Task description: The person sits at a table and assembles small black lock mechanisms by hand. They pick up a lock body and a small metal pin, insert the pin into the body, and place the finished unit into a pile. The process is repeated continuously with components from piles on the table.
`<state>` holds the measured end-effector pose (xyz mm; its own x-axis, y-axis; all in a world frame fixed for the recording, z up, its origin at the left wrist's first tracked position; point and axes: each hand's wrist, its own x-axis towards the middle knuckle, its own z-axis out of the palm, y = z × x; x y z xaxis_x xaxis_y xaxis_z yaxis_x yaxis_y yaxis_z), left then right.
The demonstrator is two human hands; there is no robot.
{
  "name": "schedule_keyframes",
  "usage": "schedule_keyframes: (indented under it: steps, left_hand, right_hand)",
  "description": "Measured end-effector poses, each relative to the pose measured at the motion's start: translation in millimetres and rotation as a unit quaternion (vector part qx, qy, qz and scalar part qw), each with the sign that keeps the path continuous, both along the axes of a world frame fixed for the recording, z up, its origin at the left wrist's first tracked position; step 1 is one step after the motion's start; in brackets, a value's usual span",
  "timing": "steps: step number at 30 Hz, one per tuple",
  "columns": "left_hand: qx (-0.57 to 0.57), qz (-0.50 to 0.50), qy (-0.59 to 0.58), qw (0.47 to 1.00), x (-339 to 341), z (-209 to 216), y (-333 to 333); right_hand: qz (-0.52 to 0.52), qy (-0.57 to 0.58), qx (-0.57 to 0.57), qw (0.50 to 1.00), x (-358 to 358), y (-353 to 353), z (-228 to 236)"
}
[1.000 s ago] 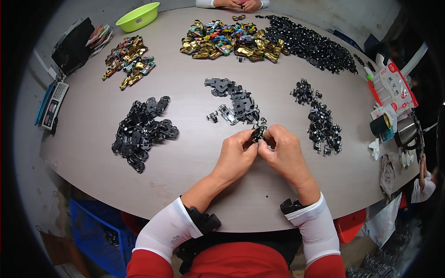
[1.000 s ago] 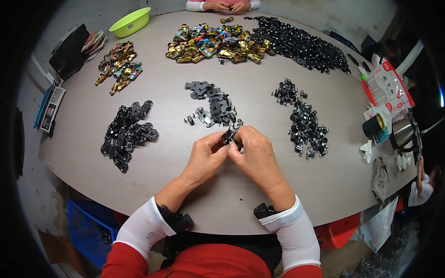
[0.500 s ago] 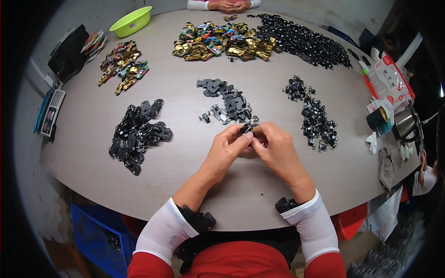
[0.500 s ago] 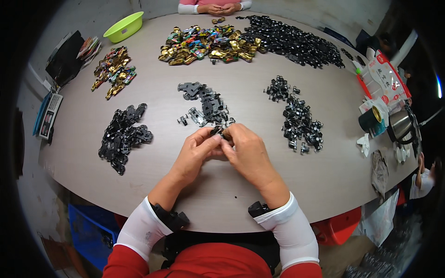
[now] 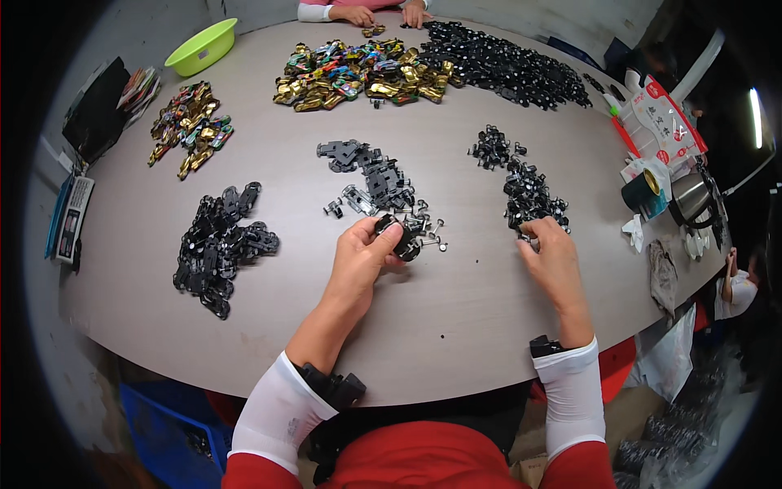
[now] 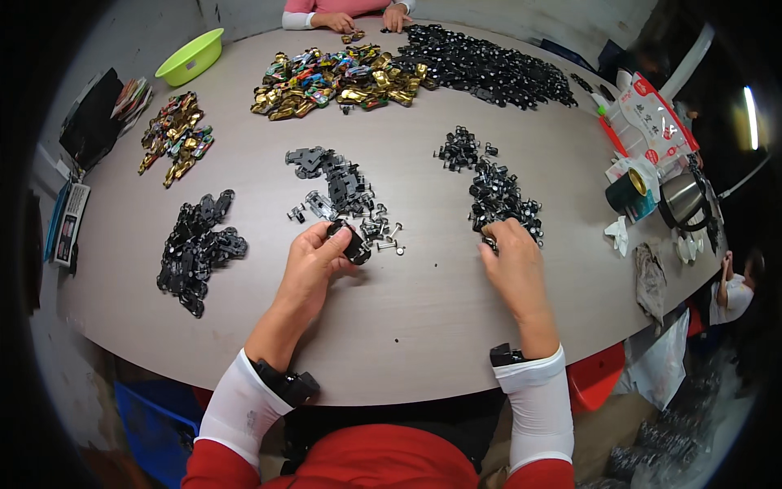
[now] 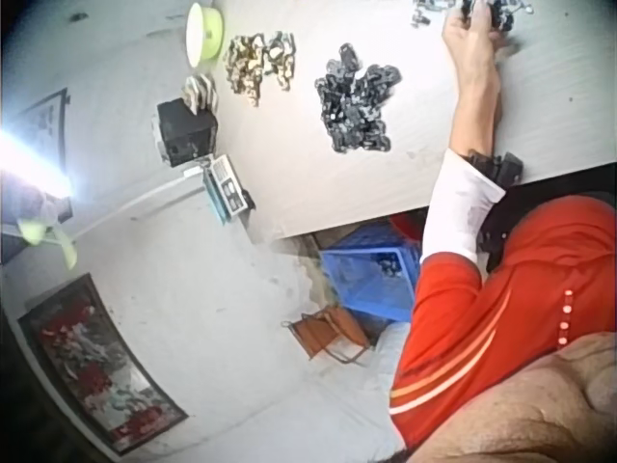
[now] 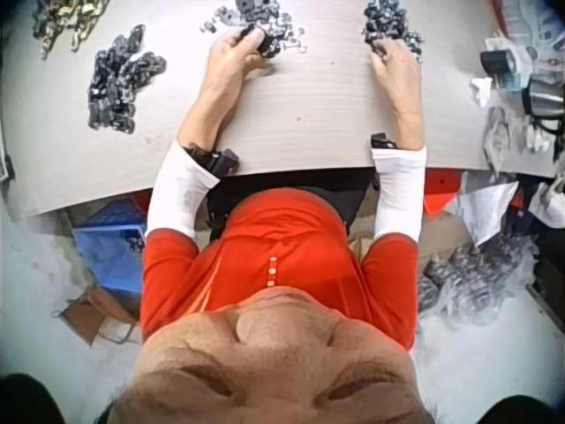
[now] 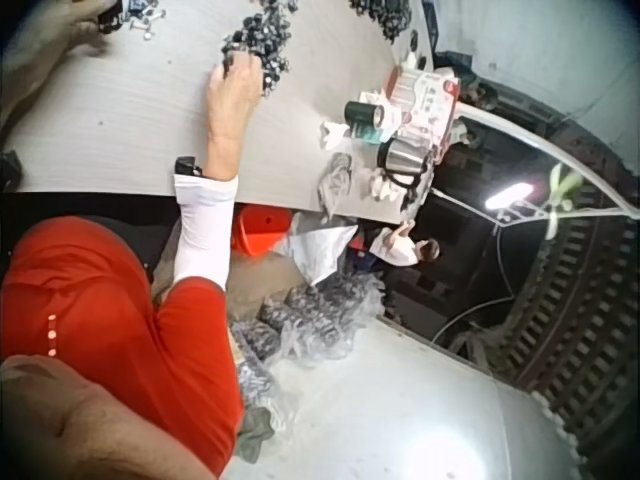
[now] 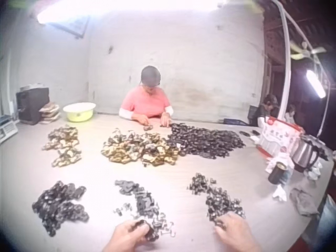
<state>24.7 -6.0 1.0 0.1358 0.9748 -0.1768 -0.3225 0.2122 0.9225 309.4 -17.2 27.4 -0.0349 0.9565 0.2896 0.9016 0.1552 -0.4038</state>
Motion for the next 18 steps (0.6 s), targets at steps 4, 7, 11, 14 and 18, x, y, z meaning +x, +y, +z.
schedule_keyframes:
  steps: [4, 7, 11, 14, 18]
  left_hand:
    - [-0.017, -0.005, -0.017, 1.000, 0, -7, 3]
    - [-0.018, -0.007, -0.026, 0.999, 0, -8, 4]
    - [-0.029, -0.022, -0.032, 0.999, -3, -9, 6]
    - [-0.023, -0.022, -0.028, 0.999, -3, -9, 5]
    - [0.008, 0.026, 0.011, 1.000, -10, -4, 5]
  right_hand:
    - [0.042, -0.045, 0.007, 0.998, 3, 3, -10]
    - [0.055, -0.073, 0.012, 0.996, 4, 5, -14]
    - [0.070, -0.098, -0.006, 0.993, -1, 7, -13]
    - [0.115, 0.004, -0.037, 0.993, -21, 11, -6]
    - [0.095, 0.187, -0.052, 0.976, -63, 25, 1]
